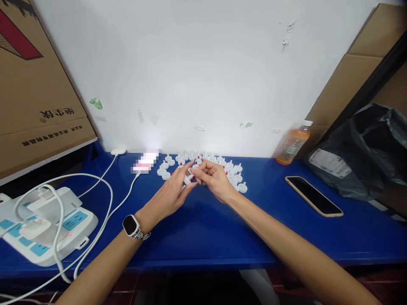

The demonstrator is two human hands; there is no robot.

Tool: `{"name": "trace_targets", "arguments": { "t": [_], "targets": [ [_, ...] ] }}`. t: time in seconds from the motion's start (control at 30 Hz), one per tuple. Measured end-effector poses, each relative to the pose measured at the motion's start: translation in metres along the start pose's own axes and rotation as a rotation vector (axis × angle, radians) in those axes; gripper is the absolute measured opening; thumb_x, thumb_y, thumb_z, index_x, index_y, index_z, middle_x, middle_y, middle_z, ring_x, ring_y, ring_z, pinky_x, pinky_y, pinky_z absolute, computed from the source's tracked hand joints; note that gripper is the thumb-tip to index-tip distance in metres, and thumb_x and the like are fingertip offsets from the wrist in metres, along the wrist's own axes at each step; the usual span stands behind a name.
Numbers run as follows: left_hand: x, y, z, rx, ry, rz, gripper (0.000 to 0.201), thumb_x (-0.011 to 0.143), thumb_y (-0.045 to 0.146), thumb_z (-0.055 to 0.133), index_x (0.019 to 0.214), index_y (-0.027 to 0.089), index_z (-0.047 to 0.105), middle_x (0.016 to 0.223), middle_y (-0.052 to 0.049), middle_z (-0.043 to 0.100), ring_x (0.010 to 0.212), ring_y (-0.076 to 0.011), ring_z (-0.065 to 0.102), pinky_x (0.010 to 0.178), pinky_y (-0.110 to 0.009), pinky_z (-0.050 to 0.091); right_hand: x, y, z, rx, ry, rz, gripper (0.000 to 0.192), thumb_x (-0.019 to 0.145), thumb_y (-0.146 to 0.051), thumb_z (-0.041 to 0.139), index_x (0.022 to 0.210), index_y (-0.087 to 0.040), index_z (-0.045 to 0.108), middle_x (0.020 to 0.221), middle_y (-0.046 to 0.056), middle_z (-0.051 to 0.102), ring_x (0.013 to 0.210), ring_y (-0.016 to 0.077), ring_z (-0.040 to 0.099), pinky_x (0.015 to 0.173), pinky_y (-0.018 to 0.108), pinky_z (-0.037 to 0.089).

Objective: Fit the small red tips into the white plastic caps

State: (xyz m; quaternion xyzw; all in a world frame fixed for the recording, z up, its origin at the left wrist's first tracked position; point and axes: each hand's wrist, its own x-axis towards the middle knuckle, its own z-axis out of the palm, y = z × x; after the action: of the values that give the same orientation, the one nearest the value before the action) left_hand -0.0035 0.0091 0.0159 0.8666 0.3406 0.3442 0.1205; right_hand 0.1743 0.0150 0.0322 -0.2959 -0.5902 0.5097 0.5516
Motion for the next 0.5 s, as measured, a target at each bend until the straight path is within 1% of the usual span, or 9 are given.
{"name": "trace_targets", "arguments": {
  "t": [0.17,0.27,0.37,0.43,0.5],
  "targets": [
    [0.001,0.002,0.002,-0.034,-0.019,-0.027,0.058,0.104,0.041,0.04,0.155,0.023,0.021,0.15,-0.016,0.045,0.134,-0.0289,0.051,0.112,-0.048,0.043,-0.001,-0.002,0.0,0.002,-0.025,-0.005,0.049,0.067,-0.061,0.08,0.066,-0.021,0.052,0.052,-0.006,0.055,0.048,0.008,0.045,0.054,0.026,0.039],
    [0.0,0.001,0.002,-0.07,-0.028,-0.055,0.059,0.103,0.042,0.04,0.155,0.022,0.021,0.145,-0.016,0.051,0.131,-0.0287,0.054,0.107,-0.045,0.048,-0.003,-0.004,0.0,-0.009,-0.06,0.002,0.049,0.068,-0.061,0.079,0.067,-0.021,0.052,0.052,-0.006,0.055,0.049,0.0084,0.046,0.054,0.026,0.039],
    [-0.001,0.001,0.002,-0.087,-0.037,-0.06,0.061,0.103,0.043,0.04,0.156,0.022,0.02,0.139,-0.015,0.056,0.126,-0.0294,0.057,0.101,-0.044,0.052,-0.002,-0.006,0.0,-0.026,-0.094,0.017,0.047,0.069,-0.06,0.079,0.068,-0.021,0.052,0.053,-0.006,0.055,0.049,0.0087,0.047,0.053,0.025,0.039],
    [-0.001,-0.001,0.001,-0.081,-0.041,-0.065,0.064,0.103,0.044,0.04,0.158,0.024,0.015,0.14,-0.014,0.055,0.121,-0.0286,0.059,0.098,-0.043,0.053,0.002,-0.01,-0.003,-0.066,-0.127,0.012,0.045,0.072,-0.059,0.078,0.069,-0.021,0.053,0.054,-0.005,0.056,0.05,0.0089,0.049,0.053,0.025,0.039],
    [0.001,-0.005,-0.002,-0.065,-0.014,-0.084,0.071,0.101,0.046,0.044,0.159,0.025,0.009,0.141,-0.014,0.053,0.116,-0.0268,0.06,0.096,-0.042,0.052,0.009,-0.015,-0.009,-0.148,-0.131,-0.012,0.042,0.076,-0.057,0.076,0.07,-0.02,0.055,0.055,-0.004,0.056,0.051,0.0094,0.049,0.052,0.025,0.039]
  ]
}}
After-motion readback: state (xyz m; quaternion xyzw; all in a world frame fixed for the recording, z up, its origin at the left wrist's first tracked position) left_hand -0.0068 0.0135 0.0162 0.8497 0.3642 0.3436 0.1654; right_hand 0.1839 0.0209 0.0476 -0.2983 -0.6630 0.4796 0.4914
